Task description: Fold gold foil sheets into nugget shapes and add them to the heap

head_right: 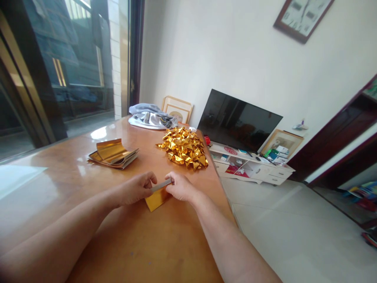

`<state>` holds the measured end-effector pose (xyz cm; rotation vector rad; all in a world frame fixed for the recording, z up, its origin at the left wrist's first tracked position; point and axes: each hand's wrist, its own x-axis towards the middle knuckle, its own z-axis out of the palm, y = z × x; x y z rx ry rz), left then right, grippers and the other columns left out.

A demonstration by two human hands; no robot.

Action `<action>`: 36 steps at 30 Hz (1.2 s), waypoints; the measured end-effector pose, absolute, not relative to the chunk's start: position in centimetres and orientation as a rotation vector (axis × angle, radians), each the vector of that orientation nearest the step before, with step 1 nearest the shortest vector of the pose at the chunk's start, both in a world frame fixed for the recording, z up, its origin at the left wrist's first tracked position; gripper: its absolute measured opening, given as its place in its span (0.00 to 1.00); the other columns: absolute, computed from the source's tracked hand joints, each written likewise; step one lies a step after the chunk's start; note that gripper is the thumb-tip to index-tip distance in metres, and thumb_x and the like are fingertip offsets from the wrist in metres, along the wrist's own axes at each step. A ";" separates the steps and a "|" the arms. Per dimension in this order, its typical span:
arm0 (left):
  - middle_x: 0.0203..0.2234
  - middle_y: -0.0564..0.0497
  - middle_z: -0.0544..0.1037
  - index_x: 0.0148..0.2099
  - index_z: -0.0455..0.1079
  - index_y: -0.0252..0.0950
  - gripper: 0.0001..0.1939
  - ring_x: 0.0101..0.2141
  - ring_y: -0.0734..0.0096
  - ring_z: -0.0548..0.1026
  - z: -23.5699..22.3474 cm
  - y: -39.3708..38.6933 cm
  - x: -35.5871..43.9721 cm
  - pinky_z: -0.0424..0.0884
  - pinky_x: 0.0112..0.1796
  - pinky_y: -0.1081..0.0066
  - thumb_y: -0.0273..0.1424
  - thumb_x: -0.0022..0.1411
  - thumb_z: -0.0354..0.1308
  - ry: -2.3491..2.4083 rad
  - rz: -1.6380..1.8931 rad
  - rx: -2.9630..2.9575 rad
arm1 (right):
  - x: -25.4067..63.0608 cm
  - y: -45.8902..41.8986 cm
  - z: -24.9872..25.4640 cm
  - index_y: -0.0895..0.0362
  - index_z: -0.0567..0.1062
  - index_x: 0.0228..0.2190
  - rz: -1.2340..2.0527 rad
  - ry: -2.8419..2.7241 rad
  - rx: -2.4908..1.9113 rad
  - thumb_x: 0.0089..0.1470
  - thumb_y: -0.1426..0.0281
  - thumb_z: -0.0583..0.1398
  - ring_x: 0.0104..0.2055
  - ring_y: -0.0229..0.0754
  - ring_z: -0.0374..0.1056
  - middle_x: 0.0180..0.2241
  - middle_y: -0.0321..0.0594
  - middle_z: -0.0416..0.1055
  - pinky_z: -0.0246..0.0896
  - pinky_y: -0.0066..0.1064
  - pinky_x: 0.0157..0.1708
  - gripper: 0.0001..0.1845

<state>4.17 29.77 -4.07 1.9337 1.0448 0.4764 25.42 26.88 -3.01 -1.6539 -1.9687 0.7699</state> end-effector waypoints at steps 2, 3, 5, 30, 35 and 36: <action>0.22 0.59 0.71 0.45 0.63 0.38 0.16 0.21 0.75 0.66 -4.0 29.7 4.3 0.54 0.21 0.76 0.30 0.52 0.58 1.069 0.475 1.893 | 25.0 26.3 -3.1 0.55 0.72 0.48 0.461 -1.948 -1.598 0.46 0.78 0.60 0.45 0.43 0.68 0.45 0.41 0.72 0.64 0.33 0.44 0.24; 0.22 0.60 0.71 0.46 0.62 0.38 0.17 0.20 0.75 0.66 -4.0 29.7 4.3 0.53 0.21 0.76 0.32 0.53 0.59 1.076 0.479 1.883 | 24.8 25.9 -3.0 0.55 0.72 0.48 0.295 -1.947 -1.556 0.46 0.78 0.60 0.47 0.44 0.67 0.46 0.42 0.72 0.63 0.35 0.47 0.24; 0.21 0.60 0.70 0.47 0.62 0.38 0.19 0.20 0.74 0.66 -4.2 29.7 4.4 0.53 0.21 0.76 0.34 0.54 0.60 1.092 0.496 1.894 | 24.2 25.1 -2.8 0.55 0.73 0.41 0.121 -2.006 -1.479 0.48 0.79 0.59 0.45 0.44 0.67 0.41 0.41 0.72 0.62 0.35 0.47 0.16; 0.37 0.51 0.75 0.49 0.65 0.39 0.24 0.32 0.66 0.74 -4.6 29.9 3.9 0.67 0.28 0.72 0.38 0.49 0.63 1.213 0.560 1.895 | 22.2 21.0 -2.6 0.52 0.73 0.42 0.181 -2.400 -1.370 0.49 0.62 0.68 0.44 0.47 0.64 0.40 0.39 0.70 0.60 0.39 0.47 0.18; 0.38 0.52 0.72 0.49 0.65 0.39 0.24 0.31 0.70 0.73 -3.2 29.8 3.4 0.67 0.29 0.73 0.28 0.46 0.59 1.170 0.571 1.694 | 22.0 20.5 -2.8 0.53 0.70 0.47 -0.007 -2.406 -1.372 0.51 0.65 0.66 0.49 0.53 0.63 0.47 0.46 0.70 0.57 0.45 0.51 0.22; 0.37 0.53 0.72 0.48 0.65 0.39 0.24 0.31 0.71 0.72 -3.0 29.7 3.4 0.67 0.29 0.74 0.27 0.46 0.59 1.159 0.579 1.667 | 21.9 20.6 -3.0 0.54 0.70 0.48 -0.045 -2.407 -1.373 0.52 0.66 0.66 0.50 0.54 0.63 0.47 0.47 0.70 0.57 0.46 0.52 0.22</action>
